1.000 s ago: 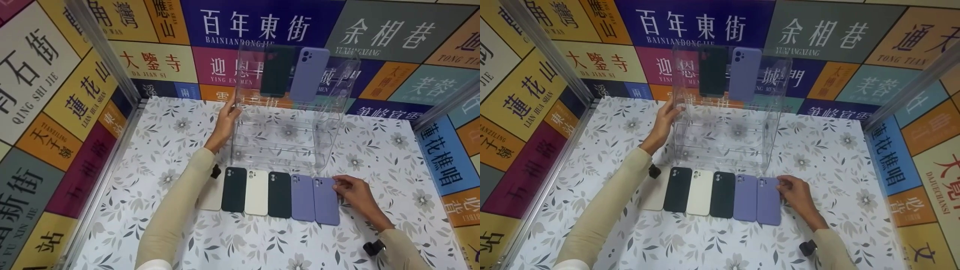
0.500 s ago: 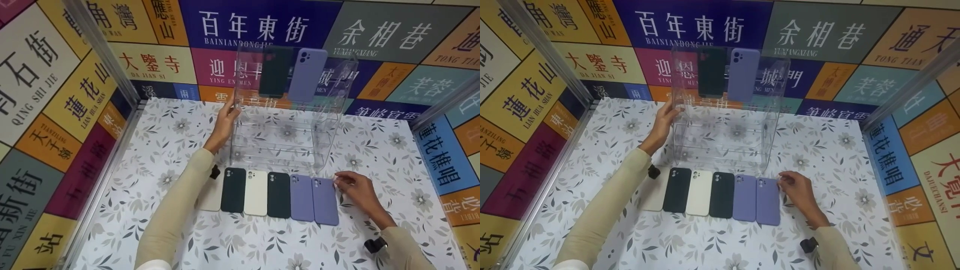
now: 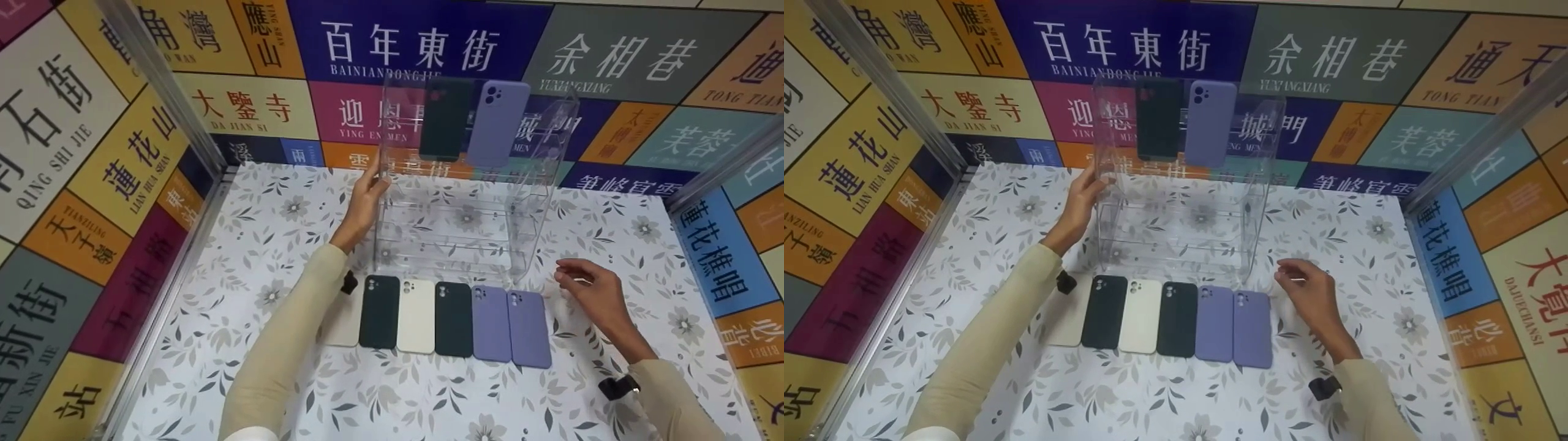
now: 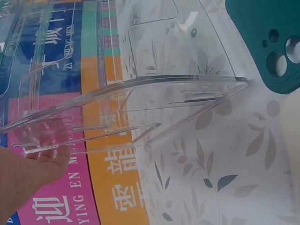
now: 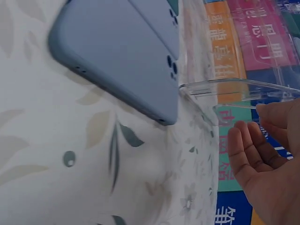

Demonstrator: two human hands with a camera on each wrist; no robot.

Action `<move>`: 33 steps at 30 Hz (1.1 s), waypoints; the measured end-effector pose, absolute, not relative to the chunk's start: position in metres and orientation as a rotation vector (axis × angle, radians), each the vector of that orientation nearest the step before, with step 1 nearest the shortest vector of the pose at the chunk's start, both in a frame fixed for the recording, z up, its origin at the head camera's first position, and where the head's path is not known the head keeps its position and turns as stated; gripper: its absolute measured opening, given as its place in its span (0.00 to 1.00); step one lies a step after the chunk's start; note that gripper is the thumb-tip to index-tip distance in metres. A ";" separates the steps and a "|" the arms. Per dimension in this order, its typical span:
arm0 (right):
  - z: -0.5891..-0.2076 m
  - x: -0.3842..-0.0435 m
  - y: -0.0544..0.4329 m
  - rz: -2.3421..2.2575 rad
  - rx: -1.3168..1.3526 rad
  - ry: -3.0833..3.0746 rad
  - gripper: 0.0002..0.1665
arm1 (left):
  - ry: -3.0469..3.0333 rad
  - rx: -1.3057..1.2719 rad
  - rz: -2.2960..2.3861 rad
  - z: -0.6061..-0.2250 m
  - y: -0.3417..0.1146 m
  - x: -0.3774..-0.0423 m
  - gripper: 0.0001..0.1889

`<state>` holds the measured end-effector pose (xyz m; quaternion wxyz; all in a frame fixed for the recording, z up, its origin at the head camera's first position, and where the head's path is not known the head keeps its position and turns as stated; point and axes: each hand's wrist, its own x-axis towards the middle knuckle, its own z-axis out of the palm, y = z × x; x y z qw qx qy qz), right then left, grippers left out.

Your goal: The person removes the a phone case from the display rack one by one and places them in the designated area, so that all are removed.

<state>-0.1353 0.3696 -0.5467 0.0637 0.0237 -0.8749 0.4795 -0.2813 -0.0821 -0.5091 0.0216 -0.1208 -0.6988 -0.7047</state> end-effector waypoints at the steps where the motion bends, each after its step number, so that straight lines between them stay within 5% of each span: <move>1: -0.544 -0.136 0.369 1.444 0.076 -2.635 0.16 | -2.167 -0.375 -2.186 -0.509 -0.082 -0.281 0.36; 33: -0.465 -0.186 0.367 1.377 0.167 -2.483 0.18 | -2.178 -0.370 -2.140 -0.510 -0.081 -0.283 0.36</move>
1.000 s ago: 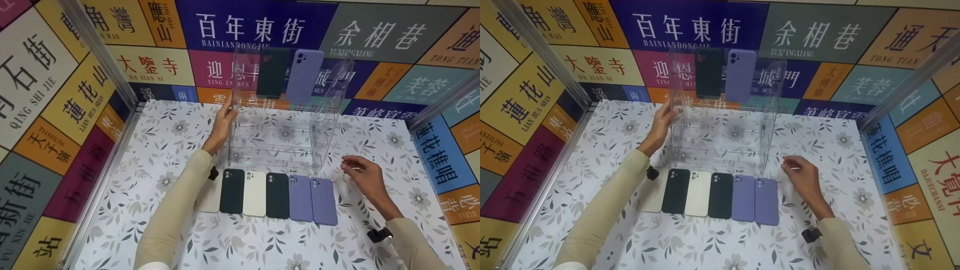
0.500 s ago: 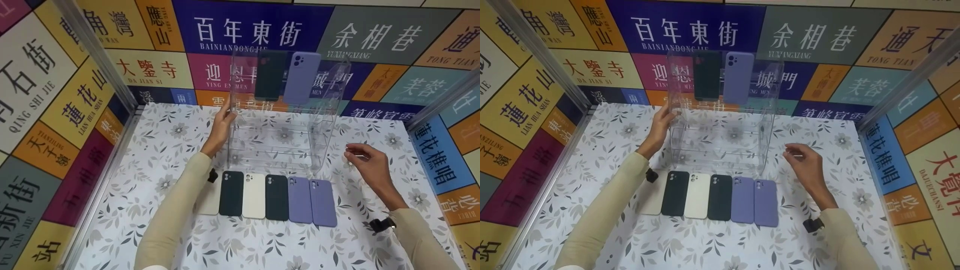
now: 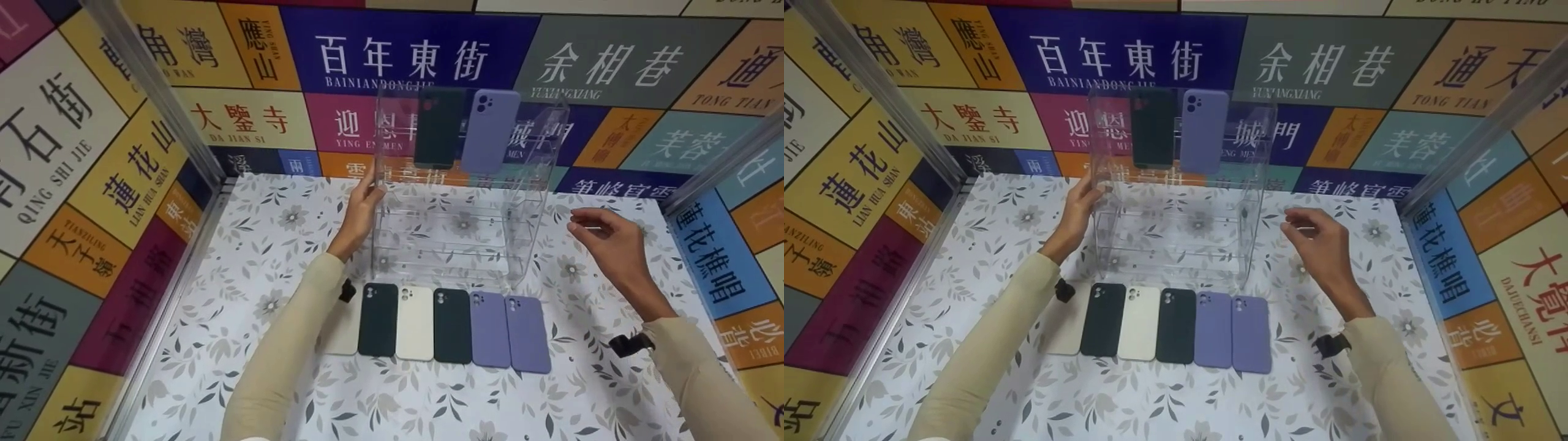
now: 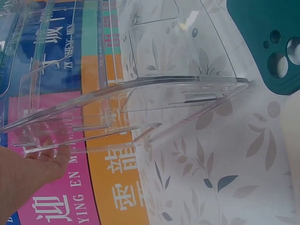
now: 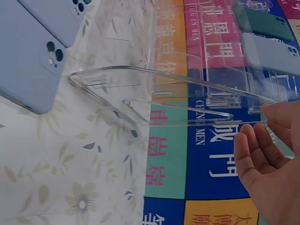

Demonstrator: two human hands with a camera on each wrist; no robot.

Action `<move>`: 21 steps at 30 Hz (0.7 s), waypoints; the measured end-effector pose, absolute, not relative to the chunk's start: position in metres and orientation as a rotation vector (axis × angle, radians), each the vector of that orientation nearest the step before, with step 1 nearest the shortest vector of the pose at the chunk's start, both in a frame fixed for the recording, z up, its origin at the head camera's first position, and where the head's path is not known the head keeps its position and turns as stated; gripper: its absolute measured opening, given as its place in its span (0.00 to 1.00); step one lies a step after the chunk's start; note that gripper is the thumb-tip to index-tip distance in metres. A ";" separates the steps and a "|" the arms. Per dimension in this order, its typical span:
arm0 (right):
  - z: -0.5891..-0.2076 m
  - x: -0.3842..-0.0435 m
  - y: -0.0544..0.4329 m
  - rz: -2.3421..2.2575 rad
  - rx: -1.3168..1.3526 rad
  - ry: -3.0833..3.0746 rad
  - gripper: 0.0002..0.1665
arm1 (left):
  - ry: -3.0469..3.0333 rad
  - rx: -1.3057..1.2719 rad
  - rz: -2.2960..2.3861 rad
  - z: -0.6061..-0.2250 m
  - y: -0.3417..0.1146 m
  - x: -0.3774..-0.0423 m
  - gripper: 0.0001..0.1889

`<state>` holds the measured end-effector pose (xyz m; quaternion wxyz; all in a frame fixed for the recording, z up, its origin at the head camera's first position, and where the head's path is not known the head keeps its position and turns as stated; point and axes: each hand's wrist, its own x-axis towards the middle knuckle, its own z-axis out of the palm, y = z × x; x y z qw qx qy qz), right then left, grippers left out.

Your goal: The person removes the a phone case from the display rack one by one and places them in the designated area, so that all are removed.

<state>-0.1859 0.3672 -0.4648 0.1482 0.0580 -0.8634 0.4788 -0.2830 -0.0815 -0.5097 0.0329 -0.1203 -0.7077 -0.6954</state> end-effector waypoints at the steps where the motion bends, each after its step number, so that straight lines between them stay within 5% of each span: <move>1: -0.462 -0.187 0.366 1.353 0.169 -2.490 0.18 | -2.175 -0.373 -2.142 -0.510 -0.081 -0.283 0.36; 21: -0.418 -0.212 0.354 1.233 0.153 -2.535 0.19 | -2.176 -0.416 -2.127 -0.510 -0.081 -0.284 0.36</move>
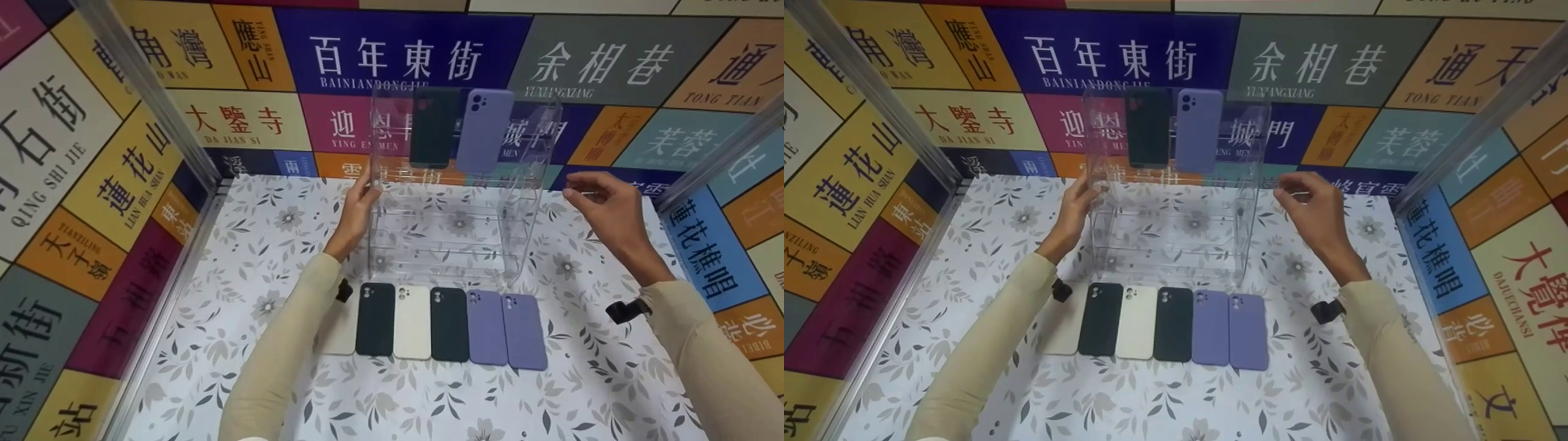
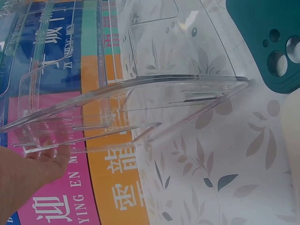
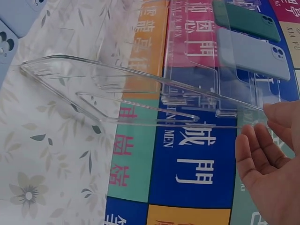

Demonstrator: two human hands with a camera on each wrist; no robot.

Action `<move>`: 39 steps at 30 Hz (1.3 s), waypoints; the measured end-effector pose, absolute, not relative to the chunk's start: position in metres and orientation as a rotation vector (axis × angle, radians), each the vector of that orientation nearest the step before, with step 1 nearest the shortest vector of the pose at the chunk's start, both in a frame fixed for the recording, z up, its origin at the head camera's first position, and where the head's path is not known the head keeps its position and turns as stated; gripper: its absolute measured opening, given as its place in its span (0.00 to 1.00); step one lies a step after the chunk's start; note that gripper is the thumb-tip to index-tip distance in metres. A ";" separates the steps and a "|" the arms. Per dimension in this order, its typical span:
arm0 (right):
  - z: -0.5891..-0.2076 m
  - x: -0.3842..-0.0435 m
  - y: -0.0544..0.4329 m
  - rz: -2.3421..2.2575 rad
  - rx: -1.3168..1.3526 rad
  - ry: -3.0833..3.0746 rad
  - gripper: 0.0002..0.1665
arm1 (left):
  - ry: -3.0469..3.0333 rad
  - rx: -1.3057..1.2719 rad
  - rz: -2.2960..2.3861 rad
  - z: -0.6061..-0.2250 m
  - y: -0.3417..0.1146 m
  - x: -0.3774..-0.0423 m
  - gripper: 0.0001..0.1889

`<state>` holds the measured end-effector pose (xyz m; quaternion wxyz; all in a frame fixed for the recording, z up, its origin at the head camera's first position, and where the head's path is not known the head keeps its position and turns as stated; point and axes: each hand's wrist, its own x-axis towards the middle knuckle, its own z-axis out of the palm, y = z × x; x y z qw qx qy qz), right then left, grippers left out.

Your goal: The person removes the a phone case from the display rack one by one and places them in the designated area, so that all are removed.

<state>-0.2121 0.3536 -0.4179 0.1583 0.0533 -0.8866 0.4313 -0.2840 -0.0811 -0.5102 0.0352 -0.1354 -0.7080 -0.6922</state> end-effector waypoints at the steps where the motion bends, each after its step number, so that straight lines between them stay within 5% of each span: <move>1: -0.417 -0.213 0.352 1.238 0.151 -2.536 0.19 | -2.177 -0.414 -2.124 -0.510 -0.081 -0.284 0.36; 39: -0.372 -0.265 0.295 1.243 0.305 -2.469 0.19 | -2.165 -0.408 -2.128 -0.510 -0.082 -0.283 0.37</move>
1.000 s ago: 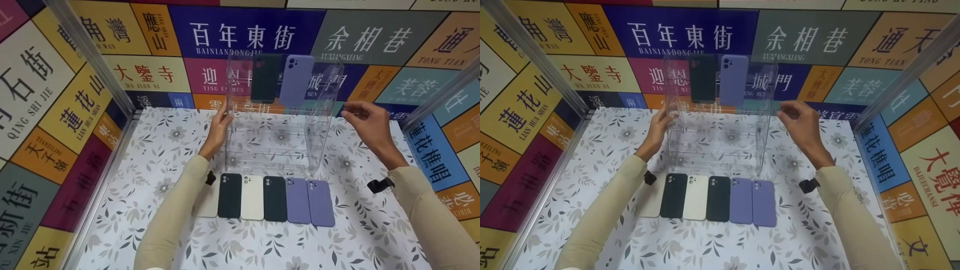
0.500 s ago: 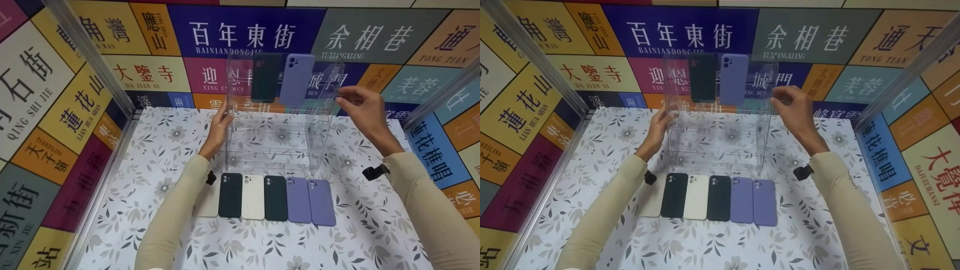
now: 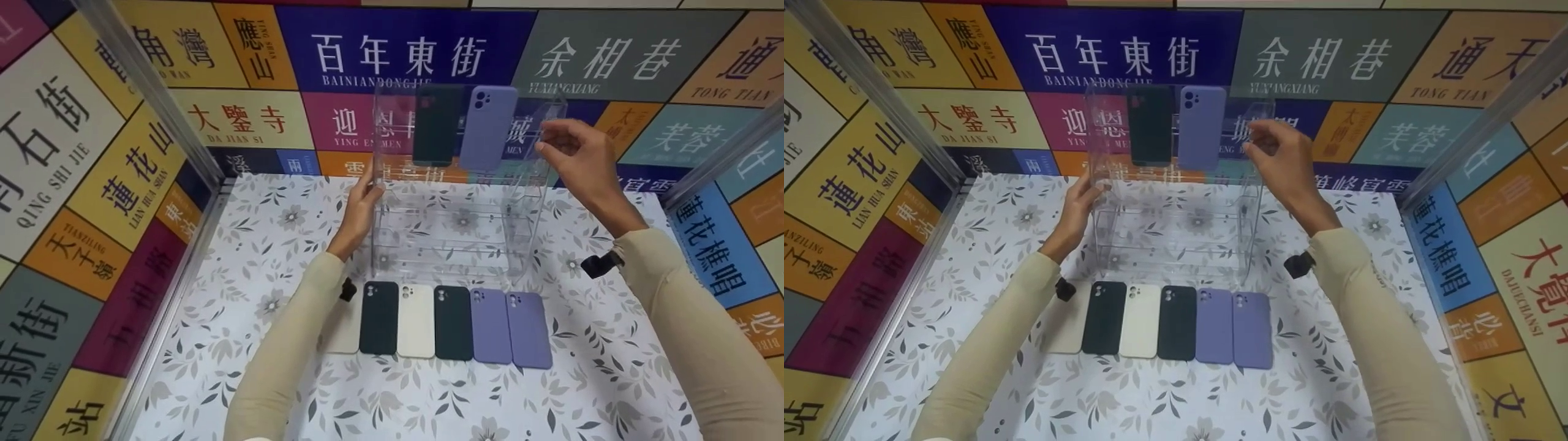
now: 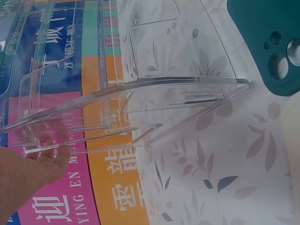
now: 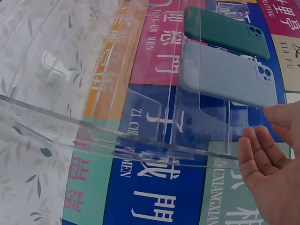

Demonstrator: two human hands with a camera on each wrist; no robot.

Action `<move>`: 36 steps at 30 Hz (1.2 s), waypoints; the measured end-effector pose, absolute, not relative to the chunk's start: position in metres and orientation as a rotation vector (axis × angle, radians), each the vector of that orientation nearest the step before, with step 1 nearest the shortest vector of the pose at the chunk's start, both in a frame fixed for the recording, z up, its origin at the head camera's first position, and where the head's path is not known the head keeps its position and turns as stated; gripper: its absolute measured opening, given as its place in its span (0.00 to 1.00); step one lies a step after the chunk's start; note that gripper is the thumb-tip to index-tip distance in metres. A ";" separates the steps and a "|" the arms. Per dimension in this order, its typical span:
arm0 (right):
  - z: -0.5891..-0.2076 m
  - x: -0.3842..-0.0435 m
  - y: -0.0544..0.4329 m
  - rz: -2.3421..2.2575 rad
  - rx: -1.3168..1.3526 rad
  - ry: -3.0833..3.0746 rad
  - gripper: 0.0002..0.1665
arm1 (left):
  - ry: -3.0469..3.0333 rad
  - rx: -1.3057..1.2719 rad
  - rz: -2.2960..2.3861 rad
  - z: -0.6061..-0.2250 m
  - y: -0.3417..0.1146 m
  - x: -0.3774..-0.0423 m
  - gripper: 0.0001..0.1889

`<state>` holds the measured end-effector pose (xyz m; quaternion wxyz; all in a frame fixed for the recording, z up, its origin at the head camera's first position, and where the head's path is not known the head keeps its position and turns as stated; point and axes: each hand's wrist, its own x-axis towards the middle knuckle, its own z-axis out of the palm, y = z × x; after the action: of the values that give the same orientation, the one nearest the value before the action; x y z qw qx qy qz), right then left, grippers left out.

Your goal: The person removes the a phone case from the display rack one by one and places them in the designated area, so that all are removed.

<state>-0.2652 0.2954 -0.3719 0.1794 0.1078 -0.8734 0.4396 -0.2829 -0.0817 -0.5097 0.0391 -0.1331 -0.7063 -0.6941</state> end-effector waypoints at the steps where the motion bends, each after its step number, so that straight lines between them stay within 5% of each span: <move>1: -0.371 -0.267 0.294 1.237 0.305 -2.472 0.20 | -2.172 -0.407 -2.124 -0.510 -0.082 -0.283 0.37; 36: -0.336 -0.303 0.257 1.087 0.372 -2.574 0.26 | -2.175 -0.369 -2.154 -0.510 -0.080 -0.283 0.37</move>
<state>-0.3027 0.2566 -0.3362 0.1608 0.1301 -0.9013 0.3806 -0.2828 -0.0801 -0.5103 0.0291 -0.1195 -0.7051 -0.6984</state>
